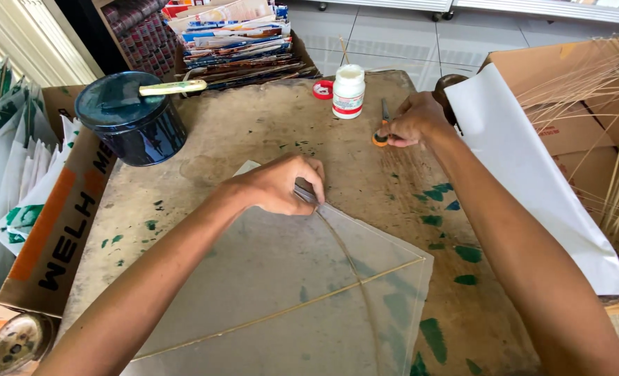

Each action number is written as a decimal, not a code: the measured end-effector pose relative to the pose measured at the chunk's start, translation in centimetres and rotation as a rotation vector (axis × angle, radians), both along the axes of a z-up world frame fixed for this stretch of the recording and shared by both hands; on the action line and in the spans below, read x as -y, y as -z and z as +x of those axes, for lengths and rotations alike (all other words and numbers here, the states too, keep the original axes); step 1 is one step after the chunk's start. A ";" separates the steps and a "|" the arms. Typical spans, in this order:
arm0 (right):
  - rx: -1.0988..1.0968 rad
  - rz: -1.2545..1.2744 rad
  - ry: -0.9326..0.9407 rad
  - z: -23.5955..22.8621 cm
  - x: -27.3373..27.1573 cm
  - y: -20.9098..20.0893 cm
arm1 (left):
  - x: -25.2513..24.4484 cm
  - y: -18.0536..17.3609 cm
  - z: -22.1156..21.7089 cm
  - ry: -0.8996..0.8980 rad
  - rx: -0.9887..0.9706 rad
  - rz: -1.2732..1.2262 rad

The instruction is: Trimming excess paper and folding edges to assemble a kite frame

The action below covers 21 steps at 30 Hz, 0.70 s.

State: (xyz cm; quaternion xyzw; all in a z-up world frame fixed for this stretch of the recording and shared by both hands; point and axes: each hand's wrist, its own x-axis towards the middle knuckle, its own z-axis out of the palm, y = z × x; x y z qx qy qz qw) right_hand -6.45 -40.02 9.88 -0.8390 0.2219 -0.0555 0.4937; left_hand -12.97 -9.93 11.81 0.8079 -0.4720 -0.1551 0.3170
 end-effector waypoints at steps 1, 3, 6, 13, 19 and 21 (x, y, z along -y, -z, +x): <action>0.000 0.001 0.001 -2.9 -2.5 -3.1 | -0.2 0.1 0.1 0.001 0.000 0.001; -0.219 -0.211 -0.004 -9.3 -8.7 -9.0 | -0.7 0.6 0.3 0.031 0.018 -0.039; 0.200 -0.503 -0.289 -4.9 -3.7 0.1 | -0.7 0.7 -0.2 -0.001 -0.006 -0.040; 0.110 -0.395 -0.454 -12.4 -9.9 -1.8 | -0.6 0.2 -0.8 -0.038 -0.005 0.026; 0.094 -0.294 -0.503 -14.3 -11.1 -1.6 | -1.0 0.0 -1.2 -0.011 0.024 0.108; 0.114 -0.269 -0.547 -13.8 -11.0 -0.6 | -1.0 0.3 -0.9 0.019 0.052 0.104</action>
